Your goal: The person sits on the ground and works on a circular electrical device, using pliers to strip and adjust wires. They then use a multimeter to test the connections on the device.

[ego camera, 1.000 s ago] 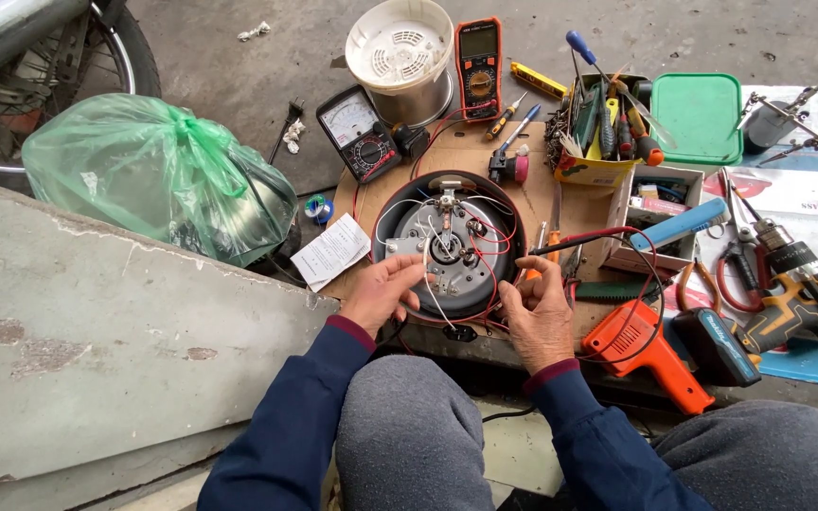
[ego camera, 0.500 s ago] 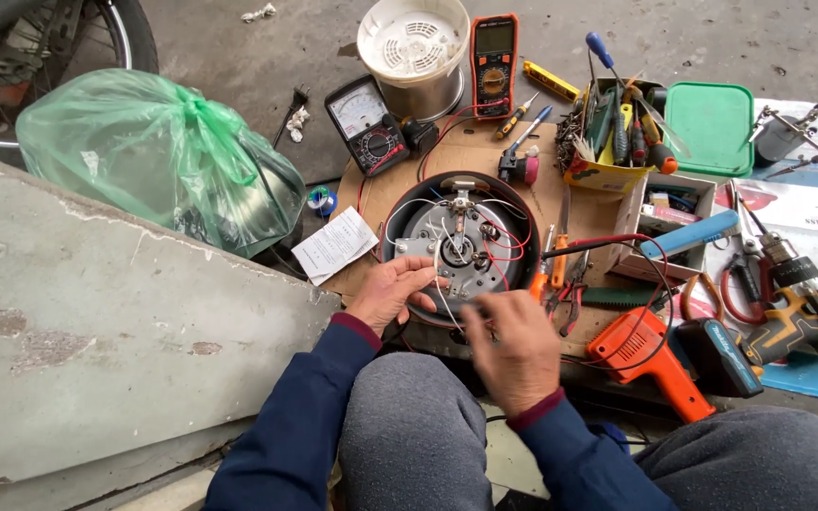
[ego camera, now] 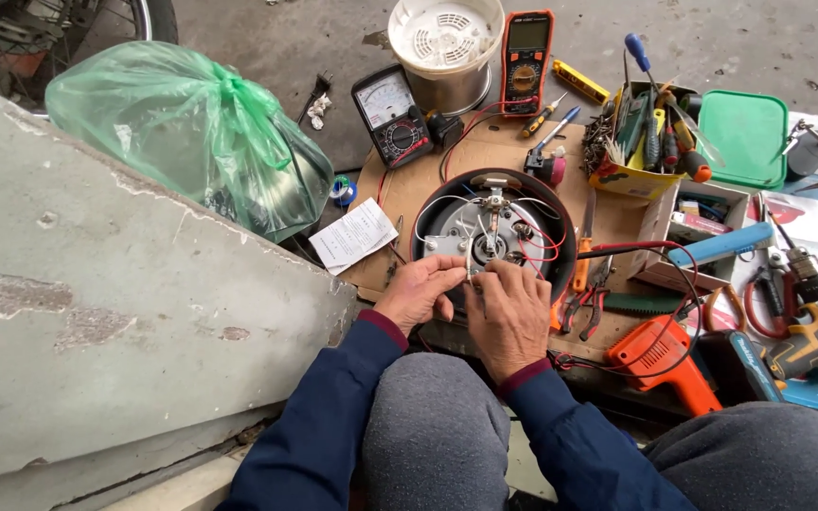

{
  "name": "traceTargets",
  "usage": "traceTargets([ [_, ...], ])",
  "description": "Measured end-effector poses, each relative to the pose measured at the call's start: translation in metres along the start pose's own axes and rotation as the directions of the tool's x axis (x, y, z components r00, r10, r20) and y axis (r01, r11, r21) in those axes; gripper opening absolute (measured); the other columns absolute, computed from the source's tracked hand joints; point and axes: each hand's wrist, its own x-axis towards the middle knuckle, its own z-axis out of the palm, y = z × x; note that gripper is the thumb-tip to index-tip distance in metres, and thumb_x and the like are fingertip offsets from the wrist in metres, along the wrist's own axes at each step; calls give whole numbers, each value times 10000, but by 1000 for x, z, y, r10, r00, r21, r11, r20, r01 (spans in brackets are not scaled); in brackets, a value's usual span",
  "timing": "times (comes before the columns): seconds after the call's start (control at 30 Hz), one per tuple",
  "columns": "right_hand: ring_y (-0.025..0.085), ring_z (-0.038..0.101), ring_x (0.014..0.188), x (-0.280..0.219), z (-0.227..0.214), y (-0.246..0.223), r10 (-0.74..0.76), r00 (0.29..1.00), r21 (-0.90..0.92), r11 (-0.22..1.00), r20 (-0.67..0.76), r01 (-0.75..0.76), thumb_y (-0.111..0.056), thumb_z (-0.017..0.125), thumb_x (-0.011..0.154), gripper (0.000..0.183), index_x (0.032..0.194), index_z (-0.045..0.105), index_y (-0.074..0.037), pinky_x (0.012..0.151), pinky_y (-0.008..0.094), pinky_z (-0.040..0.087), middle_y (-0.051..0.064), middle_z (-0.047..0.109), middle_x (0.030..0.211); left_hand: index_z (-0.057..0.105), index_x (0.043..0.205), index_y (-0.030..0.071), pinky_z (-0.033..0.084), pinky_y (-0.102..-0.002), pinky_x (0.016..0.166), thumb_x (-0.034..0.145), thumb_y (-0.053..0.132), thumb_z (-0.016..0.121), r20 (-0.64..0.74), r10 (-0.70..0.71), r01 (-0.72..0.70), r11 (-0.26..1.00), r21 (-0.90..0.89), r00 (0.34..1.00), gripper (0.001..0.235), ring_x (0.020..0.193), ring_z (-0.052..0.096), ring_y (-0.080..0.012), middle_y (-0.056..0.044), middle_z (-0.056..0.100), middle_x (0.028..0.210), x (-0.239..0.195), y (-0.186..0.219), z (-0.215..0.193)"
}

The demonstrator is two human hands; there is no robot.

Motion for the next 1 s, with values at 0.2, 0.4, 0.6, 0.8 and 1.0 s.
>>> traceTargets([
  [0.2,238,682,1066,-4,0,-5,44,999,-30,999,7,-44,-248,861,882,197,967,690,-200,912,381,472,-5,649,1069,719,1373,-47,532,-216,370,978,139,846,13,-4,4,1000,-5,1000,455,475,720,-171,-235,824,1149,4,-9,0],
  [0.4,271,685,961,-9,13,-3,8,999,-85,996,42,-4,-207,777,925,113,917,668,-178,855,392,478,27,614,931,731,1363,-58,560,-253,406,960,179,880,-12,-7,7,1000,6,1000,490,442,693,-154,-235,820,1159,-3,-8,4],
  [0.6,326,690,951,-12,7,-3,53,996,96,994,69,-59,-109,727,958,65,936,669,-126,838,403,516,59,608,971,749,1315,-63,538,-232,388,949,161,890,-45,19,-19,1000,3,999,451,404,669,-143,-240,835,1098,-8,-3,9],
  [0.8,351,690,952,-9,2,-4,121,987,213,967,107,-142,-95,703,979,47,937,686,-109,849,424,544,73,602,977,749,1303,-79,531,-219,388,940,158,893,-64,29,-28,1000,8,998,457,414,670,-129,-251,827,1116,-9,-5,13],
  [1.0,329,700,938,-7,-4,-3,129,984,183,972,122,-150,-156,750,995,74,943,703,-131,821,413,558,44,598,954,811,1228,-30,495,-248,332,951,216,886,-117,12,-9,999,33,993,379,393,673,-154,-256,834,1099,-2,-4,16],
])
